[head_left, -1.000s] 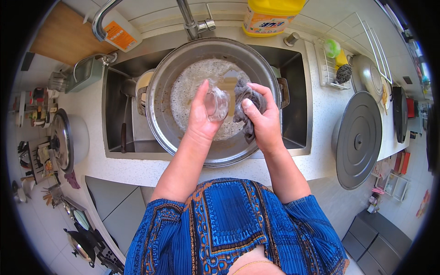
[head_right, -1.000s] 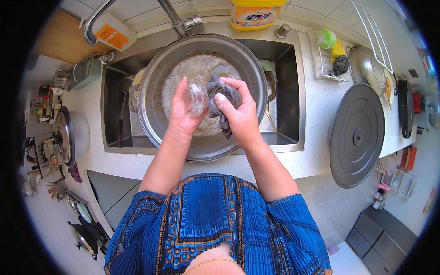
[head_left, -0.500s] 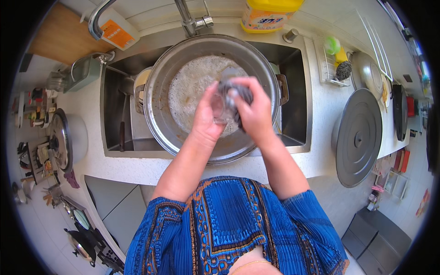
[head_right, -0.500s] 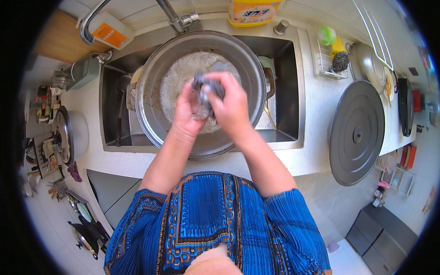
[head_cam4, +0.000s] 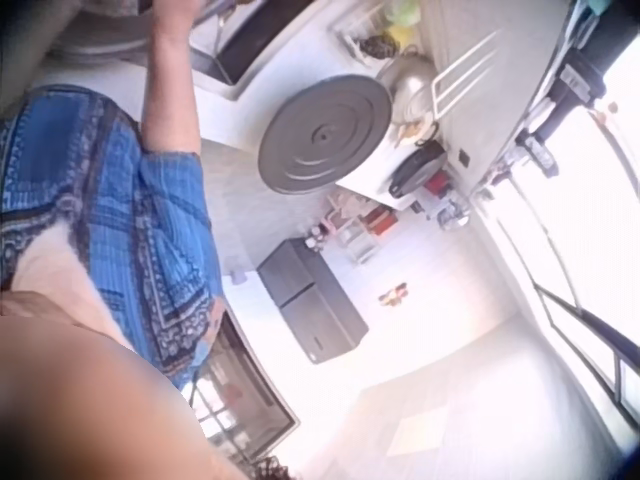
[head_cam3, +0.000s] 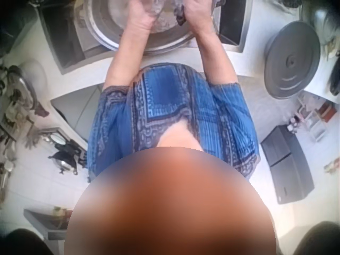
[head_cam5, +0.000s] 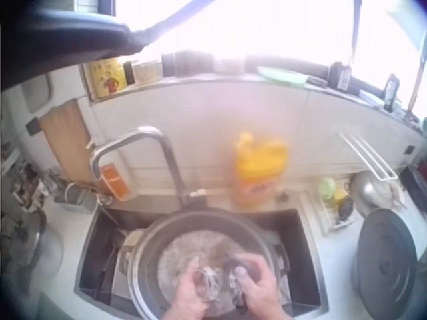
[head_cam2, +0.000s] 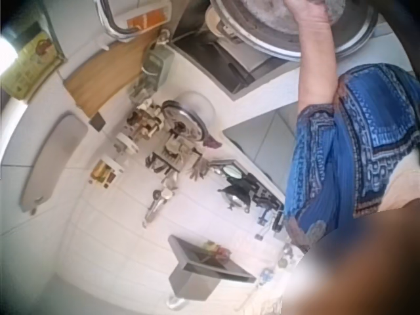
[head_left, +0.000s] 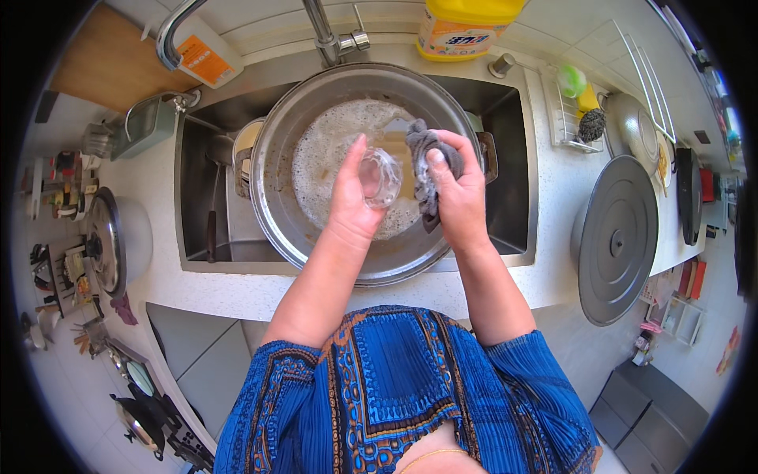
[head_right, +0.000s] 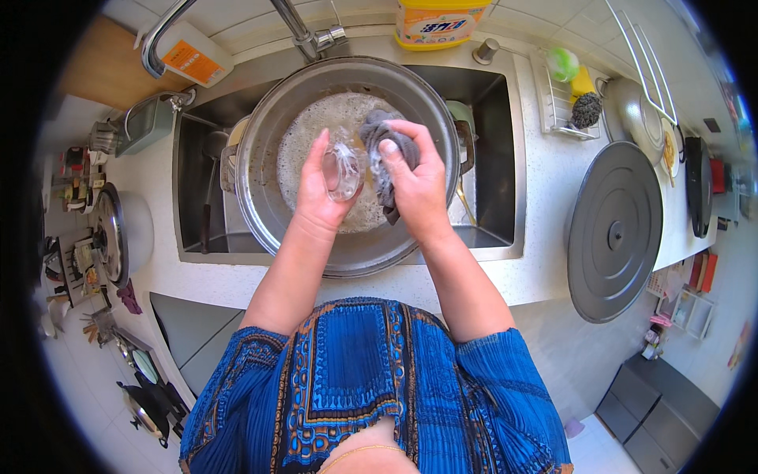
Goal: The person scrubs a small glass with a dark cloth in a soapy metal basin, repeatedly rubbing the exterior and interior surfaces. The person then rinses the glass under running water and briefly wrings out the cloth.
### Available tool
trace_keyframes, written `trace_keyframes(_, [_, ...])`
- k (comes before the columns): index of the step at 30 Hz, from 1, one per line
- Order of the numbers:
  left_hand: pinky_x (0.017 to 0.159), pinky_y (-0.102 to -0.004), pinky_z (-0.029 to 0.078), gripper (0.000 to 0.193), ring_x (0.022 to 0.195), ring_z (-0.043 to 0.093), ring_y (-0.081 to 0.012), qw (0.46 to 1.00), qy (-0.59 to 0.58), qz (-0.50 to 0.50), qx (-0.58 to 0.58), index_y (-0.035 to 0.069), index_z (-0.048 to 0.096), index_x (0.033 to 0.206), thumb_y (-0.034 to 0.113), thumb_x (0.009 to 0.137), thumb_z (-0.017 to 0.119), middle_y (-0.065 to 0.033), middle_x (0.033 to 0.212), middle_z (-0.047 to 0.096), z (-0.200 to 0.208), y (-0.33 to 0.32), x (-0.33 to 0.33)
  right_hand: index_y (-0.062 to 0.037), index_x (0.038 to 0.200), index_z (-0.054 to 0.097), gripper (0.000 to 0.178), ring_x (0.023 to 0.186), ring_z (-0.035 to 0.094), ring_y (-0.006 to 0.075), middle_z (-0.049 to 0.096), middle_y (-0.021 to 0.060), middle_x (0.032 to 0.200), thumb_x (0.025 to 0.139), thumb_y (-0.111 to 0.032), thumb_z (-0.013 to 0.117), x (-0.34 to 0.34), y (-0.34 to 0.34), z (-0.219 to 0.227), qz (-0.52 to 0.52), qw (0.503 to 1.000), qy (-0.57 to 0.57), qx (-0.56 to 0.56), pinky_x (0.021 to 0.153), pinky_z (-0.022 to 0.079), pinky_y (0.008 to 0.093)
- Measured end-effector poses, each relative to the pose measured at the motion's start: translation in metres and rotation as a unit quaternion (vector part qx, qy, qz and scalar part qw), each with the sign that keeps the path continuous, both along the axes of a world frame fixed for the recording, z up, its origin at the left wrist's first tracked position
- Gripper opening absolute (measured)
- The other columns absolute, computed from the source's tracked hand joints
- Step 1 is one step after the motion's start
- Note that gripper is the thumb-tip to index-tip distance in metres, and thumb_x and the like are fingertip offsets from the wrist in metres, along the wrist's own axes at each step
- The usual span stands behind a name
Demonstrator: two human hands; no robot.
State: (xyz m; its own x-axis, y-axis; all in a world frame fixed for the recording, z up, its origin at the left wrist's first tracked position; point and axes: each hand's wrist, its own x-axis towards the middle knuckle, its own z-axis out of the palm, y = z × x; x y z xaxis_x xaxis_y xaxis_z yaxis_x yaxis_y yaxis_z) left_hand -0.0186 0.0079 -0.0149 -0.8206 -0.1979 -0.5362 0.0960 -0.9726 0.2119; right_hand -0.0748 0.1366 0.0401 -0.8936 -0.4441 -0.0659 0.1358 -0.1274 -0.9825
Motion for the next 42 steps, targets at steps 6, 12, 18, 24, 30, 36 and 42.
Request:
trace_keyframes(6, [0.080,-0.0373,0.054,0.043,0.089,0.065,-0.0237,1.000,0.019,-0.007,-0.004,0.001,0.058,0.110,0.039,0.090,0.056,-0.0112,0.097,0.066,0.017,0.004,-0.001,-0.0042,0.120,0.049,0.048,0.107,0.052,0.0198,0.055,0.0104,0.115,0.078,-0.012,0.069,0.017,-0.003,-0.018,0.031,0.978,0.179,0.104,0.094,0.041,0.0314])
trace_keyframes(12, [0.068,-0.0351,0.057,0.037,0.078,0.066,-0.0209,1.000,-0.009,0.007,0.003,0.005,0.060,0.104,0.038,0.088,0.058,-0.0083,0.090,0.067,0.019,-0.003,0.000,-0.0061,0.121,0.050,0.031,0.095,0.053,0.0101,0.058,0.0032,0.107,0.091,-0.010,0.057,0.012,0.000,-0.011,0.025,0.991,-0.115,-0.067,0.085,0.044,0.0248])
trace_keyframes(18, [0.061,-0.0343,0.057,0.032,0.071,0.066,-0.0190,0.999,-0.031,0.015,0.000,0.008,0.060,0.099,0.038,0.087,0.060,-0.0060,0.084,0.067,0.023,-0.004,0.001,-0.0057,0.120,0.048,0.028,0.096,0.051,0.0108,0.054,0.0017,0.103,0.093,-0.011,0.053,0.012,0.004,-0.002,0.048,0.996,-0.060,-0.036,0.087,0.042,0.0255])
trace_keyframes(24, [0.077,-0.0361,0.054,0.035,0.086,0.065,-0.0231,0.999,0.010,0.008,0.030,0.003,0.058,0.107,0.034,0.089,0.059,-0.0113,0.096,0.066,0.014,-0.007,0.003,-0.0050,0.116,0.048,0.029,0.100,0.051,0.0146,0.053,0.0064,0.107,0.090,-0.013,0.059,0.016,0.005,-0.011,0.023,0.999,0.049,0.009,0.091,0.041,0.0289])
trace_keyframes(30, [0.079,-0.0359,0.054,0.044,0.087,0.065,-0.0241,1.000,0.014,-0.001,0.005,0.002,0.059,0.107,0.042,0.089,0.055,-0.0115,0.097,0.067,0.019,-0.001,-0.001,-0.0041,0.114,0.049,0.027,0.100,0.053,0.0169,0.055,0.0082,0.107,0.090,-0.014,0.058,0.022,0.004,-0.006,0.014,0.992,0.114,0.045,0.091,0.041,0.0299])
trace_keyframes(36, [0.082,-0.0381,0.052,0.037,0.091,0.063,-0.0246,1.000,0.008,0.018,0.013,0.004,0.058,0.108,0.035,0.088,0.059,-0.0109,0.099,0.065,0.011,-0.002,0.001,-0.0045,0.110,0.052,0.025,0.094,0.056,0.0232,0.056,0.0113,0.102,0.087,-0.010,0.061,0.029,0.002,-0.005,-0.008,0.986,0.154,0.063,0.084,0.045,0.0329])
trace_keyframes(42, [0.079,-0.0368,0.052,0.031,0.086,0.062,-0.0215,0.996,-0.054,0.044,-0.050,0.007,0.059,0.105,0.033,0.087,0.061,-0.0081,0.095,0.065,0.006,0.015,0.005,-0.0051,0.100,0.054,0.023,0.084,0.056,0.0328,0.054,0.0154,0.094,0.080,-0.006,0.065,0.003,-0.024,-0.007,-0.011,0.942,0.300,0.149,0.075,0.046,0.0370])
